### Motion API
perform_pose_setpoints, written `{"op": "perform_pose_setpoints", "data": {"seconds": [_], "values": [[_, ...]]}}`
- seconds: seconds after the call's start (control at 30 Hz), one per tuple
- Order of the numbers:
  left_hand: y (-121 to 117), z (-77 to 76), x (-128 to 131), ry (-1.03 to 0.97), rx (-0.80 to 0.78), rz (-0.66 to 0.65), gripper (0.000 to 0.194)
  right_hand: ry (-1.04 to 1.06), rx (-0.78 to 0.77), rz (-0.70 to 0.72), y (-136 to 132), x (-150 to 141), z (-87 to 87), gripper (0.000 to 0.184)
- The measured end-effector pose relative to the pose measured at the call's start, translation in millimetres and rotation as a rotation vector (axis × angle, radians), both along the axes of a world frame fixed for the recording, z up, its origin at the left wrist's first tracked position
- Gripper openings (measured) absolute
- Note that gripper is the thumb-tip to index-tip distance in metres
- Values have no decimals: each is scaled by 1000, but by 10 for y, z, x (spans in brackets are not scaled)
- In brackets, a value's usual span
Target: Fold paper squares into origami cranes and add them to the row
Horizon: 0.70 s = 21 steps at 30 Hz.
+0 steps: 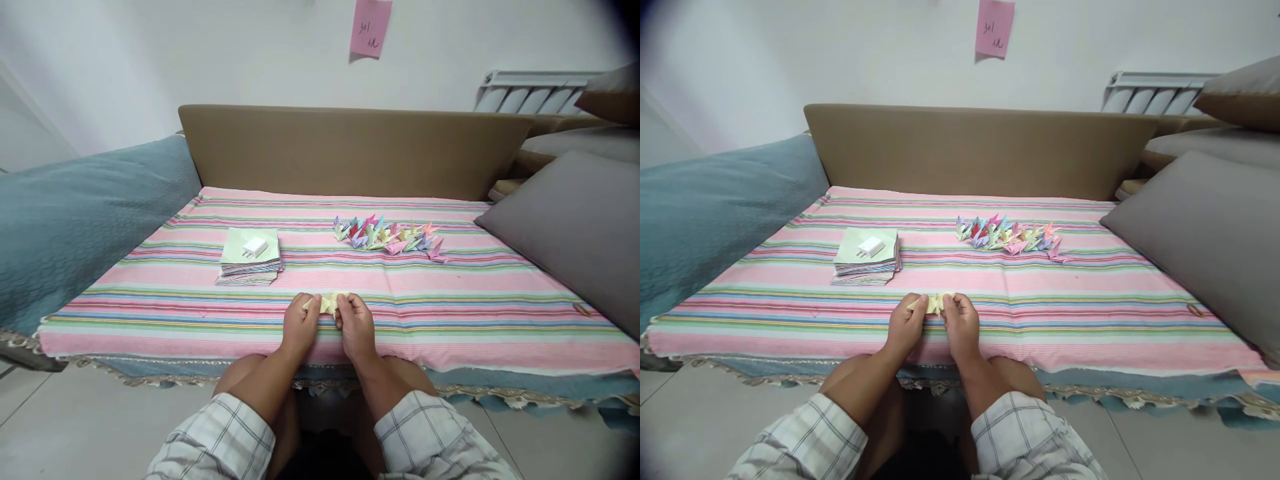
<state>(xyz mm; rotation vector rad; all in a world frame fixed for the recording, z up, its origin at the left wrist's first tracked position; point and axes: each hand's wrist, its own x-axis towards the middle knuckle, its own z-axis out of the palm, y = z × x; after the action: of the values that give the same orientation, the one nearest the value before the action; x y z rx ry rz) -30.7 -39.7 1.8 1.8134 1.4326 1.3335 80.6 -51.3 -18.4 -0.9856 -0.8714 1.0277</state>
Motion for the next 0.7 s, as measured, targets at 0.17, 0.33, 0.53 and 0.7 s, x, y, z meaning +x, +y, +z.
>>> {"op": "perform_pose_setpoints", "data": {"seconds": [0.17,0.33,0.53,0.7], "values": [[-12,-3,14,-103,-56,-64,35,159,-77,-20,36,27,21,36],[39,-114,11,-377,-283,-152,37,440,-129,42,43,46,118,33],[52,-122,53,-684,-410,-266,38,579,-143,117,46,66,163,30],[40,-22,74,-939,-517,-242,38,676,-213,105,61,85,149,23]]}}
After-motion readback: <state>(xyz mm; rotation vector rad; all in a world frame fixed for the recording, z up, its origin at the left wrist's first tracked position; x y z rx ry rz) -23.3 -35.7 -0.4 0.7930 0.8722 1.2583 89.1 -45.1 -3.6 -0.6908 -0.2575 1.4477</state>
